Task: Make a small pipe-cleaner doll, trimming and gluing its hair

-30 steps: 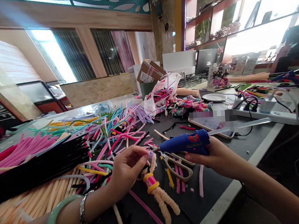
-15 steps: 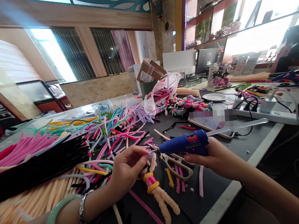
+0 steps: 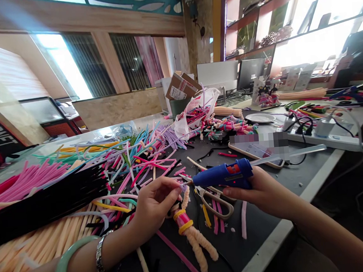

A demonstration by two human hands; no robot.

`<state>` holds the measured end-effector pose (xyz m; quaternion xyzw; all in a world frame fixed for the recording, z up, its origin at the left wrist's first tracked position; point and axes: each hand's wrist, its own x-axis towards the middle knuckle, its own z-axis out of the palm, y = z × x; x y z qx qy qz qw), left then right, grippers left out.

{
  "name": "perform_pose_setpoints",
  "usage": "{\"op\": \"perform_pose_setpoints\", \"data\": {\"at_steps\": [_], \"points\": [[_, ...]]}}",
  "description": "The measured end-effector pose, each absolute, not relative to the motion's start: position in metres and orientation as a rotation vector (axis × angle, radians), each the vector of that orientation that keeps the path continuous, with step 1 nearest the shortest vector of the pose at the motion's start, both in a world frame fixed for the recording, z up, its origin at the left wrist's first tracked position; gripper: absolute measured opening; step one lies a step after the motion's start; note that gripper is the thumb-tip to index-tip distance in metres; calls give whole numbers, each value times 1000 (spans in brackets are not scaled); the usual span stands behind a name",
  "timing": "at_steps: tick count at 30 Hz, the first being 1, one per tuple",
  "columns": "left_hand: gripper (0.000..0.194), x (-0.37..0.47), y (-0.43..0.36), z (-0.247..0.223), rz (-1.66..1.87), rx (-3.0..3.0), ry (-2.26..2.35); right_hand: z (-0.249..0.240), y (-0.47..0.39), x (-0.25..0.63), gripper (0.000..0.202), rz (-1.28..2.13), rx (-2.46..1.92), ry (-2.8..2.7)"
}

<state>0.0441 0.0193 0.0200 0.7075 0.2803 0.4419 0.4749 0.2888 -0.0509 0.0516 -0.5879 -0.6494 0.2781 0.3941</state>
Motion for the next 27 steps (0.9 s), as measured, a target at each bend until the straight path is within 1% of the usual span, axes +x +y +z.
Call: {"op": "perform_pose_setpoints", "data": {"at_steps": [10,27], "points": [[7,44,19,19,1081,1712,670,54,-51,288,35,725,-1508,-1628],[5,44,20,16,1080,1700,645,55,-52,290,25,744,-1494,-1661]]}}
